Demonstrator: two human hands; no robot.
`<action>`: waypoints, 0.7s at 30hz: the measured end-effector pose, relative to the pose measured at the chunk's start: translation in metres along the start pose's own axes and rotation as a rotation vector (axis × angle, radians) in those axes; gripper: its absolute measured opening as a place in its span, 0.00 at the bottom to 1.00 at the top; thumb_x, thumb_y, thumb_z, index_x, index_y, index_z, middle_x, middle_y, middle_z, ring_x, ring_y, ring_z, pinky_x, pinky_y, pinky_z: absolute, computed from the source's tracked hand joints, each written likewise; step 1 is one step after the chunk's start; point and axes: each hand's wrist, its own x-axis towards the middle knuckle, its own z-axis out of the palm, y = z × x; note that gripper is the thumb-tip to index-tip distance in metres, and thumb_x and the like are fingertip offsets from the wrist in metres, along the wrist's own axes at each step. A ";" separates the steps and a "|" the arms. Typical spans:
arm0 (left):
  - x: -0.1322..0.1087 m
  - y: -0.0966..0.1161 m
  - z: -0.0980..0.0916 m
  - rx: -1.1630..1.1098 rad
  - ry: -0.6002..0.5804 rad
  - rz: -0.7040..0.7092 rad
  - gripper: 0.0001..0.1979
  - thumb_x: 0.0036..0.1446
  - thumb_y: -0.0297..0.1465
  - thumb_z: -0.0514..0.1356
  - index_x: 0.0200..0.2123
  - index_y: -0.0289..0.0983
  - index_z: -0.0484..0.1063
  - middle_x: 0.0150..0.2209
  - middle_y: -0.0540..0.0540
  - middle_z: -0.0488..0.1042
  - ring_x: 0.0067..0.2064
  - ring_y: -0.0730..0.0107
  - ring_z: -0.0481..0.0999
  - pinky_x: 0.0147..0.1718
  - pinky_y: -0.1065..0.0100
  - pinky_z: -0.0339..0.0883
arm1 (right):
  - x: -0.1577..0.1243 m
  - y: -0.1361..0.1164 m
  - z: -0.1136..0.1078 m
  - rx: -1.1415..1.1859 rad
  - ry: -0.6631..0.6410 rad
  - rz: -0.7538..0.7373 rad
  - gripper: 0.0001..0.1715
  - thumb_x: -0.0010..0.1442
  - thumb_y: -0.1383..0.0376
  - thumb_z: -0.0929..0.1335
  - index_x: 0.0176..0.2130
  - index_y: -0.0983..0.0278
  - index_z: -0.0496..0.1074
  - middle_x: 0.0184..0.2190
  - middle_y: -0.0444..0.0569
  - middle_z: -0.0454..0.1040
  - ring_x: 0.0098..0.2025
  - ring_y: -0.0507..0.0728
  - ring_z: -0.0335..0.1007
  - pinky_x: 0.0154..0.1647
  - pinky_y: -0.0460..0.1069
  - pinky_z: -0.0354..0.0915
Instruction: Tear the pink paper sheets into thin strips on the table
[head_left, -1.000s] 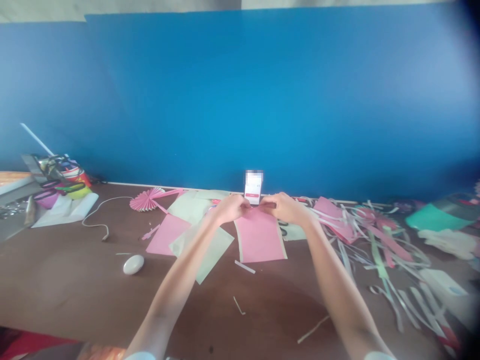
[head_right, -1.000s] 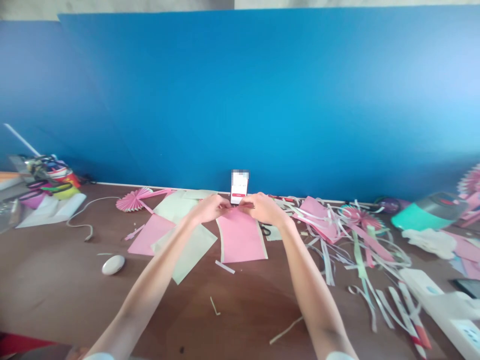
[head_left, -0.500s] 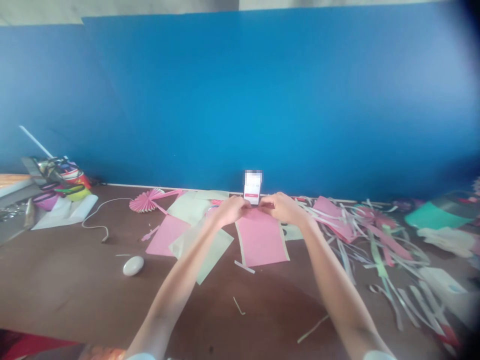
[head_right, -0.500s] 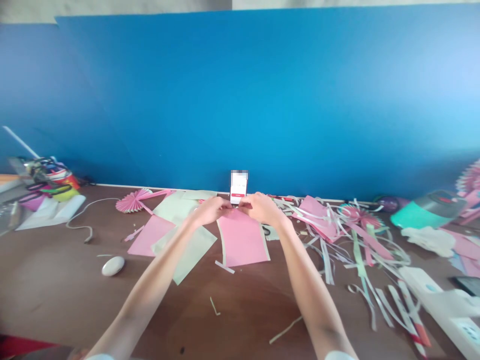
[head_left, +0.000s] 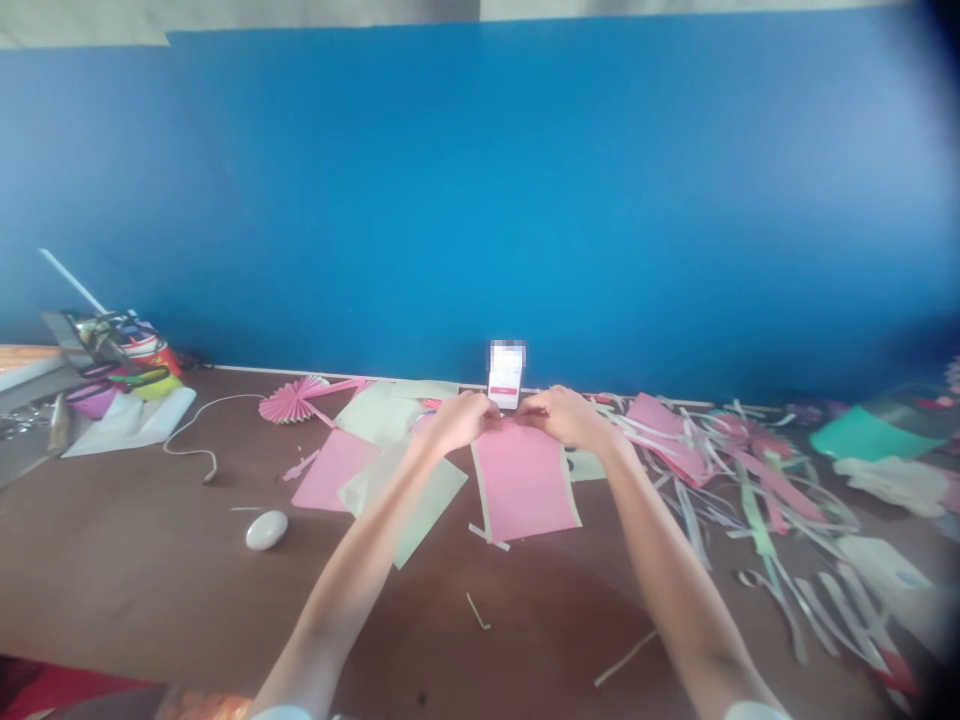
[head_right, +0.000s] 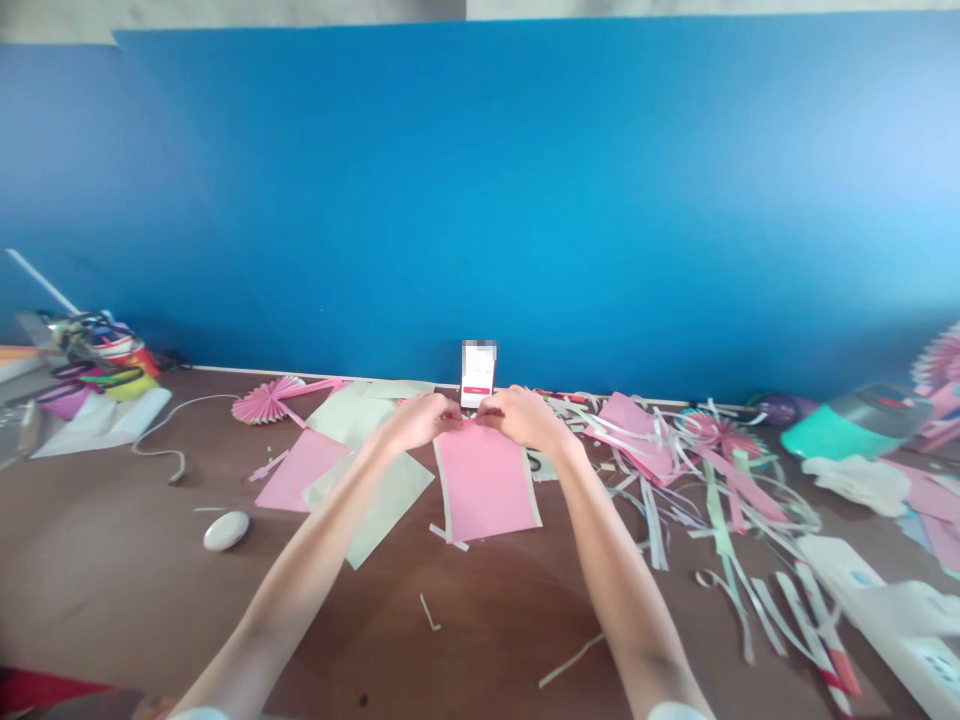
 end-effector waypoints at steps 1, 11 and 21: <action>0.000 0.001 0.001 0.009 0.011 -0.001 0.17 0.58 0.43 0.53 0.33 0.38 0.76 0.32 0.46 0.76 0.30 0.66 0.73 0.27 0.70 0.57 | 0.000 -0.001 0.001 -0.005 -0.003 0.004 0.13 0.59 0.59 0.64 0.35 0.58 0.77 0.34 0.45 0.78 0.34 0.54 0.70 0.31 0.46 0.56; 0.001 0.004 0.002 -0.082 -0.051 0.044 0.16 0.57 0.41 0.55 0.35 0.38 0.77 0.35 0.45 0.77 0.34 0.66 0.75 0.30 0.71 0.61 | 0.002 -0.005 0.006 -0.046 -0.024 -0.021 0.16 0.62 0.58 0.61 0.37 0.57 0.78 0.35 0.47 0.78 0.36 0.57 0.72 0.32 0.47 0.58; 0.000 0.006 0.002 0.015 0.041 0.006 0.17 0.59 0.43 0.53 0.34 0.39 0.77 0.28 0.46 0.75 0.27 0.68 0.71 0.27 0.70 0.55 | 0.001 -0.003 0.004 -0.042 -0.049 -0.024 0.15 0.61 0.58 0.62 0.39 0.58 0.77 0.33 0.47 0.78 0.32 0.56 0.71 0.28 0.46 0.55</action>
